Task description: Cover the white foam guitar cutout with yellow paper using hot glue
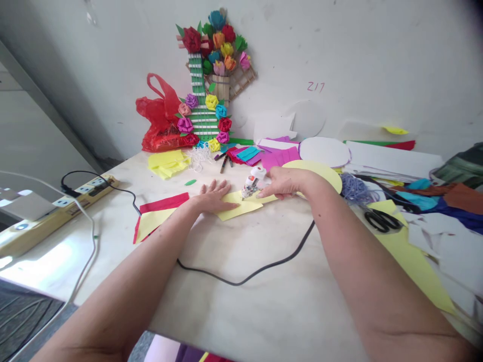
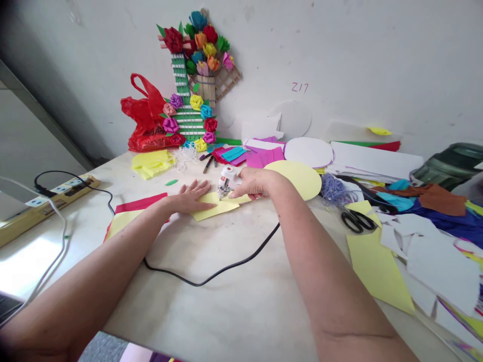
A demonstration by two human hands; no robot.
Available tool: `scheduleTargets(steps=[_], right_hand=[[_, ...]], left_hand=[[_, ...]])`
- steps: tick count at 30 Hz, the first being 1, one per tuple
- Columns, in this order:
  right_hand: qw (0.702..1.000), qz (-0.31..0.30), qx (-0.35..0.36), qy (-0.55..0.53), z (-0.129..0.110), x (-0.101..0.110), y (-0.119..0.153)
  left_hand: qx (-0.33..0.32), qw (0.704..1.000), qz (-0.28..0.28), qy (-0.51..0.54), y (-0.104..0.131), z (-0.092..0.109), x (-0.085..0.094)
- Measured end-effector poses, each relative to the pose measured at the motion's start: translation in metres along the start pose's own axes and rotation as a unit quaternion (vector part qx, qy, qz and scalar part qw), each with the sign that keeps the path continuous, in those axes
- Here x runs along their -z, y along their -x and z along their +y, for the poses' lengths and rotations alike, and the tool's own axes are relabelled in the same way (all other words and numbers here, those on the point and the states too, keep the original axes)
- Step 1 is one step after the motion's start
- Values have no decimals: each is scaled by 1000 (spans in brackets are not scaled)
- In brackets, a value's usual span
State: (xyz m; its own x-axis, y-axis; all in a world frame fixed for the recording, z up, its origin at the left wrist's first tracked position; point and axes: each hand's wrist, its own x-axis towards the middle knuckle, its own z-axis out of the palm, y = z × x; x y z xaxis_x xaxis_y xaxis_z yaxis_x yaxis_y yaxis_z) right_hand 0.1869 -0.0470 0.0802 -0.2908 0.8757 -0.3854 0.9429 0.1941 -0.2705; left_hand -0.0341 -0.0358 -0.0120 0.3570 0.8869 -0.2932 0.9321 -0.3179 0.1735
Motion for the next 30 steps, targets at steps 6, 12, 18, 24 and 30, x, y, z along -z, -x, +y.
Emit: scheduleTargets(steps=[6,12,18,24,30], right_hand=[[1000,-26,1,8,-6,2,-1],[999,-27,0,35,-10,4,-1],[999,-33,2,38,-13,0,-3],[999,-21,20,16,-11,3,4],[998,14,51,-42,9,11,16]], left_hand=[[-5,1000,3,5,-1,-1,-1],[-5,1000,5,3,-2,-3,-2],[-1,1000,3,2,1,1,0],[-1,1000,1,-2,0,1,0],[-9,1000,4,4,-1,-1,0]])
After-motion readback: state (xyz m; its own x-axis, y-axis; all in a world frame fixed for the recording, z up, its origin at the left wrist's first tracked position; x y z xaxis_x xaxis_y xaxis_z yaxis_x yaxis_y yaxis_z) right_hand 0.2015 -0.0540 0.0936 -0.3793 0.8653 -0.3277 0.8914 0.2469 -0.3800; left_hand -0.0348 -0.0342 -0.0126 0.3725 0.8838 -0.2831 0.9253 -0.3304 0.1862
